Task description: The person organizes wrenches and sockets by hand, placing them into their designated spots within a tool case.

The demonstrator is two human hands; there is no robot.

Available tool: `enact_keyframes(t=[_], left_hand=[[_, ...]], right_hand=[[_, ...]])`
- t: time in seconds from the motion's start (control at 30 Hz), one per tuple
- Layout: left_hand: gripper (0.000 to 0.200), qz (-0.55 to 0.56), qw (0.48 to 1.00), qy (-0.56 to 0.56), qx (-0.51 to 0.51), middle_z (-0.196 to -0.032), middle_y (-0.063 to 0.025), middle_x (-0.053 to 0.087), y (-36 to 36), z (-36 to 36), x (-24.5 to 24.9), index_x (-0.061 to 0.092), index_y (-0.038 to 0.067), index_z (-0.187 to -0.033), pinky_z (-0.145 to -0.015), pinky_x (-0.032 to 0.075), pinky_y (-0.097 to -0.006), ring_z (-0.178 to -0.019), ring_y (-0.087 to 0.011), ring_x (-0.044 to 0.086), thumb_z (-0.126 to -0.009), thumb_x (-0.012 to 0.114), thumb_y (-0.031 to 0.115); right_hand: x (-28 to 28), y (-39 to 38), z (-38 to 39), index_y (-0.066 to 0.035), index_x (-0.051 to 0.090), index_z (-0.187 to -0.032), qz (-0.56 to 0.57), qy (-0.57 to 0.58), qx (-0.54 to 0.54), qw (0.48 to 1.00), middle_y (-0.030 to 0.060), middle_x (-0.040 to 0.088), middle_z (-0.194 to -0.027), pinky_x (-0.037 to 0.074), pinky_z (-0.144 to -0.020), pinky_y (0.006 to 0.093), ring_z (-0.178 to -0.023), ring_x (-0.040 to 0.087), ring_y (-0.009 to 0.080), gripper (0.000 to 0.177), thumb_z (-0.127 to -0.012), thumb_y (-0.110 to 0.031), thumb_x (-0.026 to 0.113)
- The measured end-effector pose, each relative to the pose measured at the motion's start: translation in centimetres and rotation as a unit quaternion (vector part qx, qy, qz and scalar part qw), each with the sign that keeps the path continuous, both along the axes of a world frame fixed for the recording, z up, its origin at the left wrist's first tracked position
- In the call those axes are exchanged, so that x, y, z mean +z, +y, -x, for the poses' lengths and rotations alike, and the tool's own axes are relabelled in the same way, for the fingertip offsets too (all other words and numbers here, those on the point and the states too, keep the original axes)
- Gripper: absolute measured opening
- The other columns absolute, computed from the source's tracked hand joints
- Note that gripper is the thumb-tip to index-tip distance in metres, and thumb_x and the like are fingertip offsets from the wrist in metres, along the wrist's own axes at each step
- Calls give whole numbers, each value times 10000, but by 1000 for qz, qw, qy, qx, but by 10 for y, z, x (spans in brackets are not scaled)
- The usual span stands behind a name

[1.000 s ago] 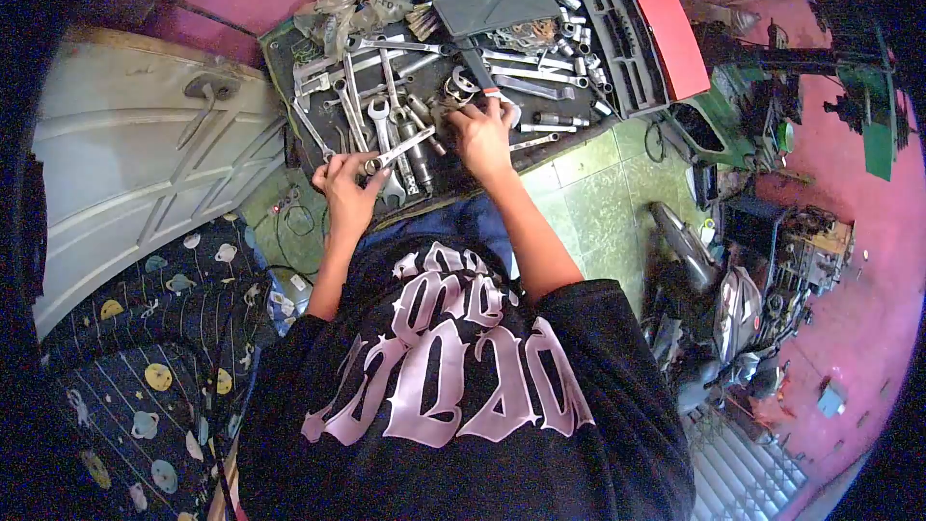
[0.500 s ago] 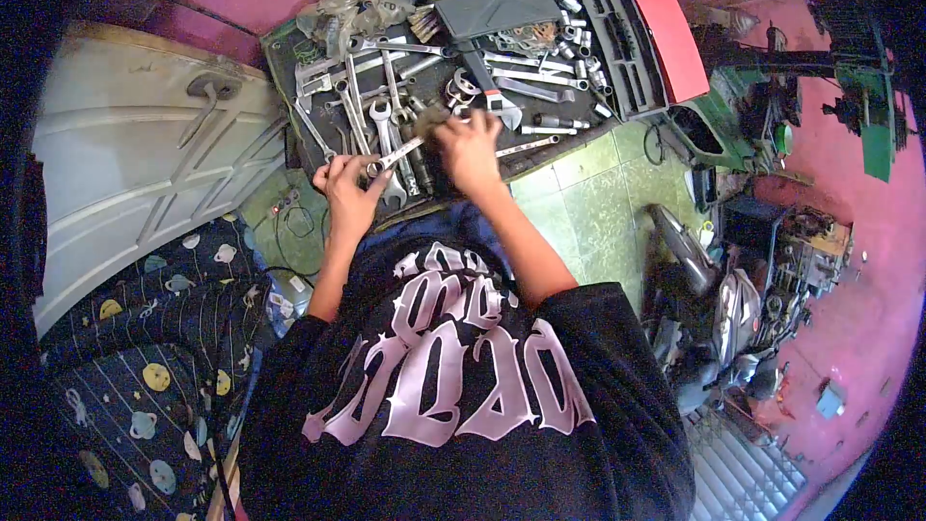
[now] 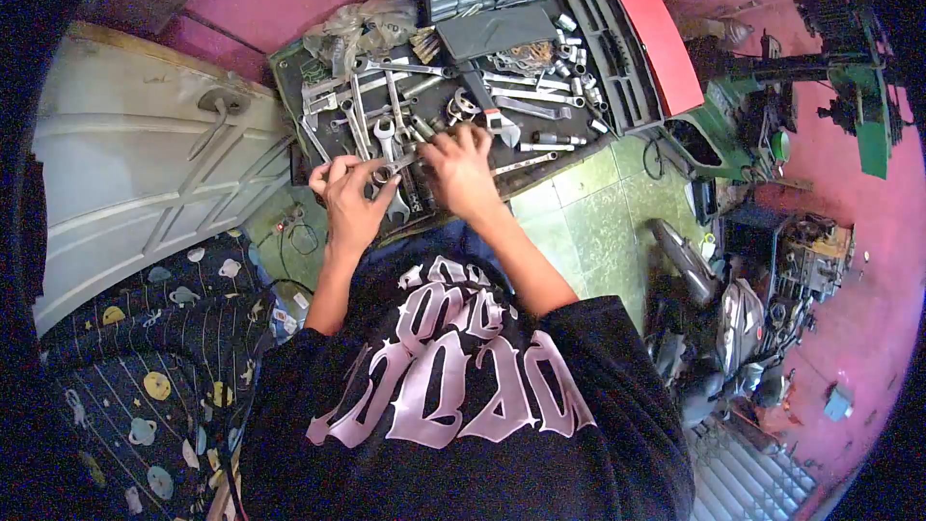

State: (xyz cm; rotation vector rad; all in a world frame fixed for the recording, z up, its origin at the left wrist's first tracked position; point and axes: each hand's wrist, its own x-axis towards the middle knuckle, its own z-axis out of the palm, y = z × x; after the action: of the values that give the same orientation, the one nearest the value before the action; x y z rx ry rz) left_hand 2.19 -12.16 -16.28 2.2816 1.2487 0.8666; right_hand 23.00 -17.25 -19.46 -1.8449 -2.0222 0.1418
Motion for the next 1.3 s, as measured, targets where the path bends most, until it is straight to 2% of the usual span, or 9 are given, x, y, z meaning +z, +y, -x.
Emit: enact_keyframes(t=[0.1, 0.3, 0.43, 0.5, 0.57, 0.77, 0.8, 0.93, 1.3], left_hand=[[289, -19, 1000, -6, -4, -824, -54, 711, 4, -2, 7, 787, 106, -1027, -1030, 319, -460, -969, -228, 653, -795, 896, 240], [298, -20, 999, -40, 12, -855, -46, 721, 6, -7, 26, 790, 119, -1014, -1035, 325, -455, -960, -224, 655, -794, 902, 285], [356, -19, 997, -69, 30, -938, -16, 752, 12, -8, 40, 793, 139, -1046, -1029, 336, -438, -989, -211, 655, -764, 914, 320], [355, -15, 997, -72, 38, -985, -16, 766, 16, -8, 43, 797, 138, -1091, -1012, 328, -426, -1027, -209, 652, -794, 892, 308], [338, 4, 997, -58, 48, -1000, -24, 770, 20, -8, 35, 795, 125, -1104, -1003, 323, -429, -1045, -215, 647, -815, 879, 279], [256, 41, 995, -79, 43, -1034, -52, 769, 38, -19, 40, 806, 115, -1096, -970, 339, -441, -1085, -240, 639, -861, 833, 214], [270, 46, 996, -70, 42, -1052, -62, 750, 42, -21, 45, 786, 66, -1068, -1010, 353, -437, -1110, -245, 632, -845, 847, 205], [206, 44, 995, -80, 29, -1030, -45, 753, 62, -34, 62, 796, 74, -1031, -1004, 359, -418, -1111, -240, 632, -850, 832, 166], [156, -26, 981, -193, -16, -941, -58, 769, 114, -77, 181, 793, 80, -992, -1008, 348, -444, -1050, -254, 675, -847, 815, 133]], right_hand=[[2, 6, 5, -133, 734, -1176, 10, 19, -10, 1000, 55, 685, -1116, 350, -1069, 523, -1184, 562, 323, 377, -802, -160, 773], [11, 15, 4, -116, 765, -1122, -65, 19, 24, 997, 43, 695, -1050, 347, -1056, 519, -1149, 580, 298, 345, -777, -140, 765], [37, 19, 7, -102, 761, -1125, -53, 46, 17, 997, 50, 690, -1033, 344, -1046, 526, -1145, 588, 305, 350, -775, -121, 754], [51, 24, 7, -94, 758, -1109, -71, 50, 21, 996, 56, 689, -995, 351, -1042, 545, -1138, 599, 315, 315, -794, -104, 765], [57, 30, 5, -109, 745, -1165, -63, 69, 32, 995, 57, 680, -1048, 338, -1070, 569, -1180, 569, 328, 412, -753, -92, 731], [109, 57, 6, -96, 747, -1007, -111, 105, 37, 988, 54, 663, -927, 361, -989, 517, -1116, 599, 317, 203, -818, -150, 800], [118, 62, 6, -96, 738, -970, -103, 123, 38, 986, 53, 671, -934, 358, -987, 509, -1110, 600, 312, 166, -828, -153, 802], [149, 80, 2, -83, 746, -991, -119, 142, 30, 982, 50, 702, -999, 359, -1012, 505, -1104, 606, 300, 199, -822, -158, 820], [259, 136, -28, -51, 767, -1065, -216, 188, 9, 958, 65, 744, -955, 385, -977, 426, -1029, 641, 284, 264, -807, -77, 814]])
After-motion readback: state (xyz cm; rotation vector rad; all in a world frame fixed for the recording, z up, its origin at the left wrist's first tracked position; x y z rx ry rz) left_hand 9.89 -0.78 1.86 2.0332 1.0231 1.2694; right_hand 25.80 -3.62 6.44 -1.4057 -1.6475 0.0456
